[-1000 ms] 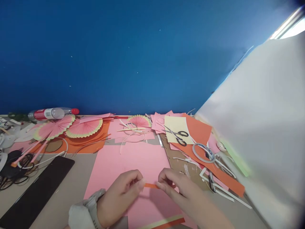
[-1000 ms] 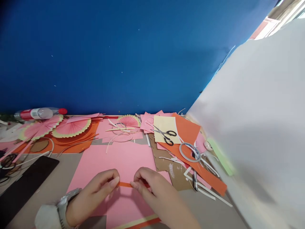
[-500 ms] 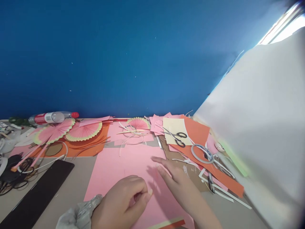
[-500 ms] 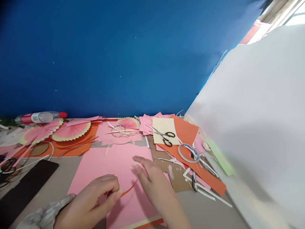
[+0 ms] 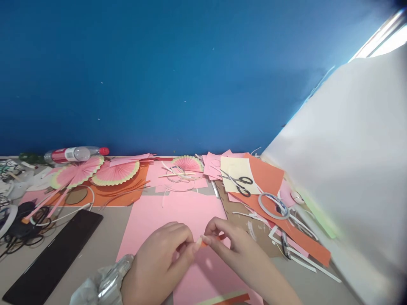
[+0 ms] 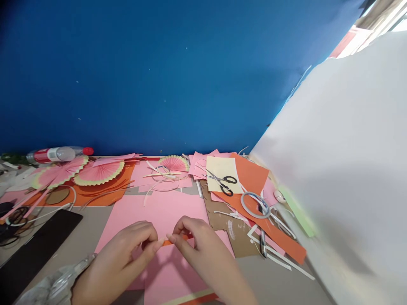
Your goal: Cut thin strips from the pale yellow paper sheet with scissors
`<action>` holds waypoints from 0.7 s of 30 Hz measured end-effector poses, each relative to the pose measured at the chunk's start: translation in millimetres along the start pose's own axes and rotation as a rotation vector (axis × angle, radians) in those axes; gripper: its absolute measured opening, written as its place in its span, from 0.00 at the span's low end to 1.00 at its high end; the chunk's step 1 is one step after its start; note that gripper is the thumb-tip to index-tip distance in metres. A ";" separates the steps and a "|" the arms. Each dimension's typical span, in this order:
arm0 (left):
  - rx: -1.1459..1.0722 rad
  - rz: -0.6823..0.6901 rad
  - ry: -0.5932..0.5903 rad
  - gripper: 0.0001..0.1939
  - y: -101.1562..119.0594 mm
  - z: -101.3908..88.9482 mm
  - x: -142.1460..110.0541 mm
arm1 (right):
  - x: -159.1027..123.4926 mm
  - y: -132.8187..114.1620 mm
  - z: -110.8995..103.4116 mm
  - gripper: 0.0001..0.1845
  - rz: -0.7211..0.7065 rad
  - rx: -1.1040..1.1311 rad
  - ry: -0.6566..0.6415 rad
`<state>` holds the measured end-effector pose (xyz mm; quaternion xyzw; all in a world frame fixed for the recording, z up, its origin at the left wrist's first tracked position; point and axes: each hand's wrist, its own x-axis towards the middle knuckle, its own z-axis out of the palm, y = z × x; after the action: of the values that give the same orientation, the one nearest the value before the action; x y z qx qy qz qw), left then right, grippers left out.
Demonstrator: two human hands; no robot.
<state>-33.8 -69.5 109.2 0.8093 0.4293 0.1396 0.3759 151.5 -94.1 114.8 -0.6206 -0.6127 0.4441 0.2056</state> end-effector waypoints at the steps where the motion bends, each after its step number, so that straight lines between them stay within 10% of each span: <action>1: 0.006 -0.001 0.006 0.14 -0.9 0.1 0.2 | -0.4 0.1 -0.1 0.11 0.003 -0.027 0.000; 21: -0.241 -0.184 0.091 0.16 -48.8 5.7 -8.7 | 9.0 -4.3 16.4 0.12 -0.003 -0.184 0.011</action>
<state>-64.6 -62.2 70.6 0.7083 0.4984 0.1915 0.4619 134.5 -89.6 107.0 -0.6385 -0.6505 0.3822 0.1518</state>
